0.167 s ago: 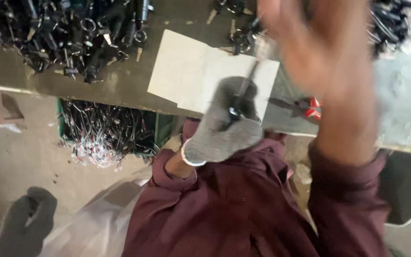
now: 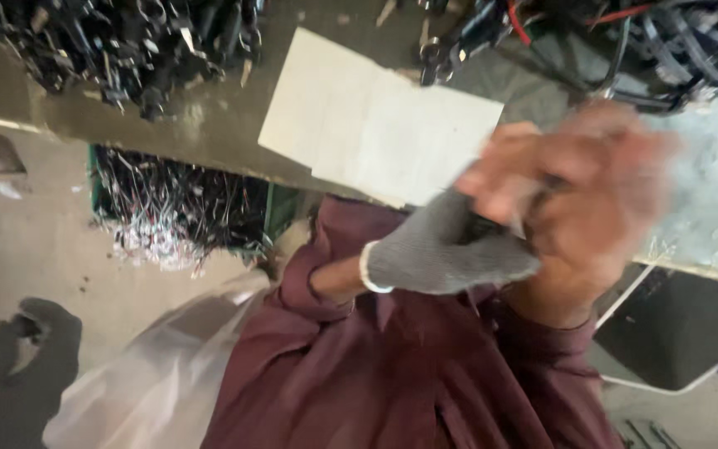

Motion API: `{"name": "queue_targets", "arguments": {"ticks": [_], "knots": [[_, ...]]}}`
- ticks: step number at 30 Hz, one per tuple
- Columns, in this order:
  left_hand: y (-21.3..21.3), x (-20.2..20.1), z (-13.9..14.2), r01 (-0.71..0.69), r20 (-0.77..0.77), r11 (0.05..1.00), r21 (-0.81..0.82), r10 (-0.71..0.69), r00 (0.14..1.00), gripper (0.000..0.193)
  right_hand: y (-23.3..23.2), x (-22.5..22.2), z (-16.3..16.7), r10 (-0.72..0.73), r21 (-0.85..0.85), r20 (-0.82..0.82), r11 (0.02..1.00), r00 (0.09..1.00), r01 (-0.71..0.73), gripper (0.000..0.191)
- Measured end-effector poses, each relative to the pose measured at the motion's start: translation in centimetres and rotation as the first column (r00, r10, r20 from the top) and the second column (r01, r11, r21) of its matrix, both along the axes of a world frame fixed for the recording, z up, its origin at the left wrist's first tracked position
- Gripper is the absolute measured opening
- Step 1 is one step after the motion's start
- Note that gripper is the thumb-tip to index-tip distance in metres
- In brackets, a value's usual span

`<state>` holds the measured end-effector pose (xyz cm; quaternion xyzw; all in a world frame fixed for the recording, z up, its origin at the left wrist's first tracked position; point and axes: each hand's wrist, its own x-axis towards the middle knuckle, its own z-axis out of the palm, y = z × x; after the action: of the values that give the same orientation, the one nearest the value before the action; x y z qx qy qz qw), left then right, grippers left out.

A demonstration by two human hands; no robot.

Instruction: The person holds a black cable over the workbench and uses pliers to cut and strip the outer insulation from its end, exposing inner colored wires. They repeatedly reposition the cable, pull off stripped insulation pieces, and set trimmed scraps on the bench.

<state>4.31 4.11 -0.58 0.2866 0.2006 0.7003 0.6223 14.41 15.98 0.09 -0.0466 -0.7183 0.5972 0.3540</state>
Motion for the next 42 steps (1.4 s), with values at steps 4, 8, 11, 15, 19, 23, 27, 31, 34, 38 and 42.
{"name": "queue_targets", "arguments": {"ticks": [4,8,11,15,19,23,27,31,34,38,42], "knots": [[-0.5,-0.5,1.3,0.234,-0.043,0.947,-0.222,-0.249,0.968,0.070,-5.7,3.1,1.1,-0.354,-0.631,-0.087,0.743,0.931,0.223,0.044],[-0.3,0.7,0.3,0.234,-0.218,0.961,-0.147,-0.262,0.940,0.048,-2.9,5.5,-1.6,-0.245,-0.243,-0.116,0.947,0.962,0.212,0.027],[-1.6,1.5,-0.4,0.234,-0.230,0.964,-0.126,-0.257,0.939,0.040,-2.5,6.8,-1.1,-0.282,-0.276,-0.211,0.936,0.936,0.219,0.024],[-1.3,1.8,-1.4,0.149,-0.109,0.961,-0.232,-0.178,0.978,0.037,-2.2,6.9,0.0,-0.381,-0.592,-0.267,0.789,0.885,0.161,0.025],[-1.9,-1.8,-2.8,-0.118,-0.876,0.956,0.267,0.292,0.383,0.033,-1.5,8.9,-1.2,-0.172,-0.564,-0.307,0.825,0.936,-0.034,0.028],[-2.2,-2.8,-5.9,0.226,-0.670,0.974,0.003,-0.166,0.724,0.025,-0.2,7.7,-1.6,-0.474,-0.535,-0.147,0.776,0.868,0.333,0.023],[-0.8,-2.9,-8.0,0.469,0.204,0.874,-0.129,-0.439,0.875,0.033,2.7,3.7,-2.6,-0.818,0.064,0.207,0.558,0.536,0.827,0.020],[-0.4,-6.2,-7.0,0.450,0.499,0.865,-0.221,-0.297,0.814,0.038,-1.4,3.0,-6.1,-0.637,0.618,0.415,0.722,0.650,0.312,0.021],[-0.4,-8.2,-6.0,-0.019,-0.816,0.991,0.135,0.122,0.565,0.028,-4.8,4.2,-8.8,-0.216,0.026,0.675,0.963,0.705,0.270,0.020],[-1.1,-5.3,-6.9,-0.272,-0.430,0.941,-0.202,0.165,0.888,0.034,-6.2,4.3,-10.4,-0.393,0.209,0.545,0.919,0.740,0.334,0.036],[-2.6,-2.3,-8.8,-0.223,-0.159,0.916,-0.334,0.179,0.971,0.039,-5.3,3.6,-9.0,-0.488,0.228,0.505,0.871,0.712,0.435,0.047]]}}
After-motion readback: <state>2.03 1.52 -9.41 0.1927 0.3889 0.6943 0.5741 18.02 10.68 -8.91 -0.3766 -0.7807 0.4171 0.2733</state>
